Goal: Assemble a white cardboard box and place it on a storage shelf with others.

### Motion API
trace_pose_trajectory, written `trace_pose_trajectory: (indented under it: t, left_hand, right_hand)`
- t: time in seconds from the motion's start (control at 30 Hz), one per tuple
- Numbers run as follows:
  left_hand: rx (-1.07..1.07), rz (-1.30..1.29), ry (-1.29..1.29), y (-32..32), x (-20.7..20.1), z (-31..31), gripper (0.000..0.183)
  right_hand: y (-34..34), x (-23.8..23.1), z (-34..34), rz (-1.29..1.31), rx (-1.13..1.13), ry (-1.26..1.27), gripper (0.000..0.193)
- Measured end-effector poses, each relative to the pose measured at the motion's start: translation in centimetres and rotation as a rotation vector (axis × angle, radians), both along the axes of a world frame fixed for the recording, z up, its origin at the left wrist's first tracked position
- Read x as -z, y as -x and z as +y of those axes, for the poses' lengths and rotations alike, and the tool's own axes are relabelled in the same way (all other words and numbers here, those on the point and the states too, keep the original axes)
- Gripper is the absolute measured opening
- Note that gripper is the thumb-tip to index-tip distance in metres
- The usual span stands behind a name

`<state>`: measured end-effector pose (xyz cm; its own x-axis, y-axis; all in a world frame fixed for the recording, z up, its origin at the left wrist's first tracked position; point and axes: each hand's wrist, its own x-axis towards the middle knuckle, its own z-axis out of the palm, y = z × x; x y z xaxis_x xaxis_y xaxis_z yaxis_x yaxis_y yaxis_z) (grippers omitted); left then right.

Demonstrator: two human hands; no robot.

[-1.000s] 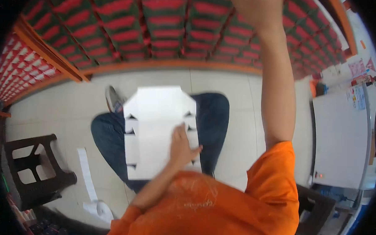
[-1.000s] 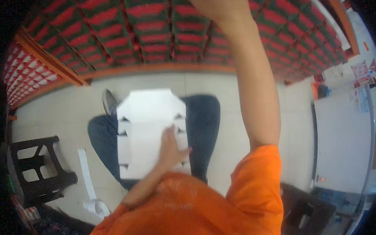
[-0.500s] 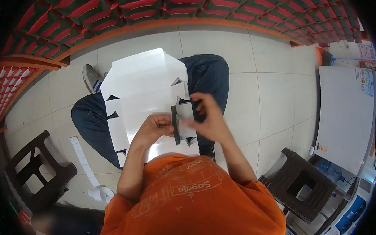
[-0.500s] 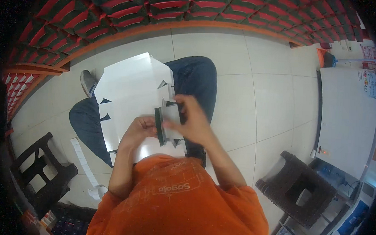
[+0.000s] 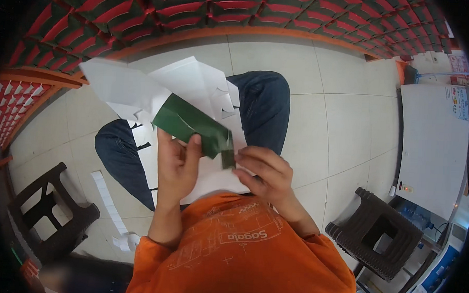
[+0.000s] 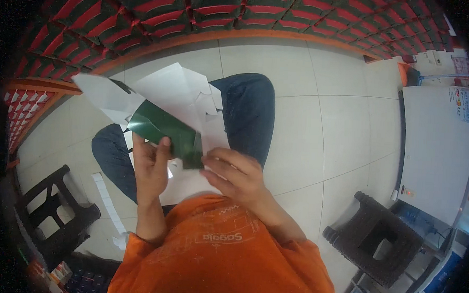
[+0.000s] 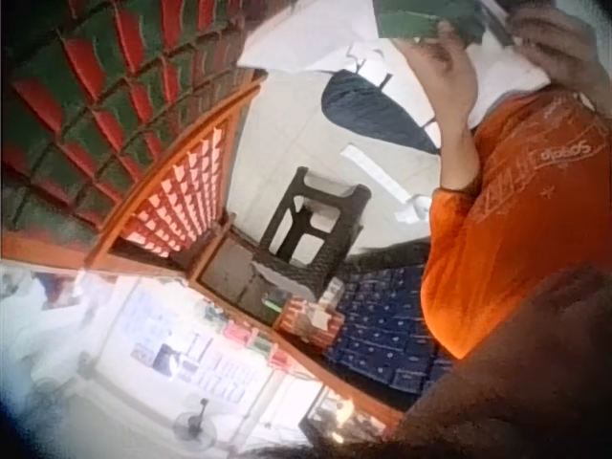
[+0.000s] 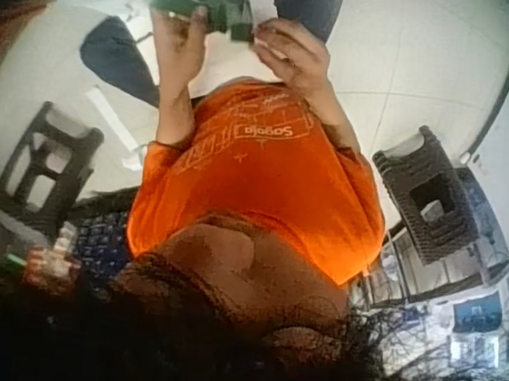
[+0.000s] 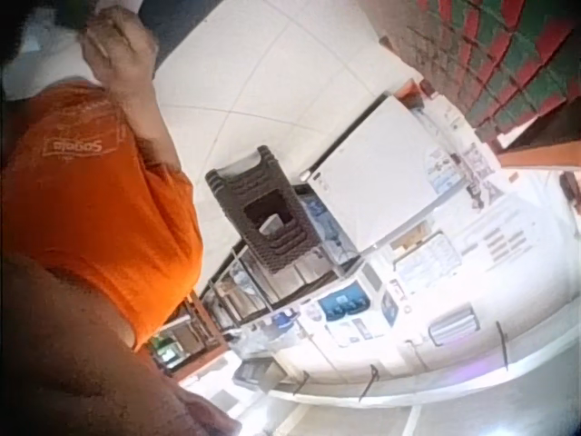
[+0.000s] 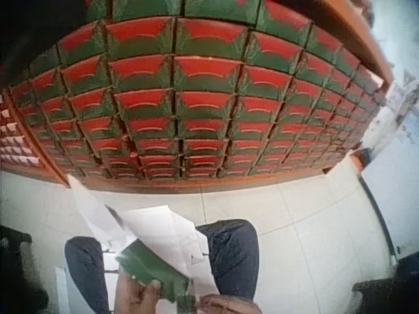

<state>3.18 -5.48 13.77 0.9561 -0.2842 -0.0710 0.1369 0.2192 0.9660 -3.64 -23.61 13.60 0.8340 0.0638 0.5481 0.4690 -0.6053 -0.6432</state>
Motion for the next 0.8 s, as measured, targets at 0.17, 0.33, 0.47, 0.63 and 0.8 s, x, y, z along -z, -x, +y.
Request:
trace_pose_trajectory:
  t: [0.17,0.33,0.47,0.63,0.8]
  left_hand:
    - [-0.03,-0.083,0.021,-0.6,-0.6,-1.4,0.052]
    - [-0.061,-0.096,0.069,-1.3,-0.3,-1.9,0.05]
    - [0.148,-0.143,-0.214,-0.7,-0.7,-2.1,0.056]
    - [0.411,-0.469,-0.421,0.3,-3.0,0.9,0.044]
    - [0.201,-0.243,-0.174,0.8,-5.0,5.1,0.011]
  right_hand:
    - [-2.2,-0.8,0.1,-0.078,0.097,0.099,0.026]
    - [-3.4,-1.3,0.1,-0.179,0.021,0.208,0.025]
    - [-3.8,-1.4,-0.1,-0.099,0.058,0.177,0.021]
    - [-4.8,-2.4,-0.2,0.625,-0.133,-0.508,0.043]
    - [-7.5,-4.7,0.2,0.447,-0.091,-0.721,0.03]
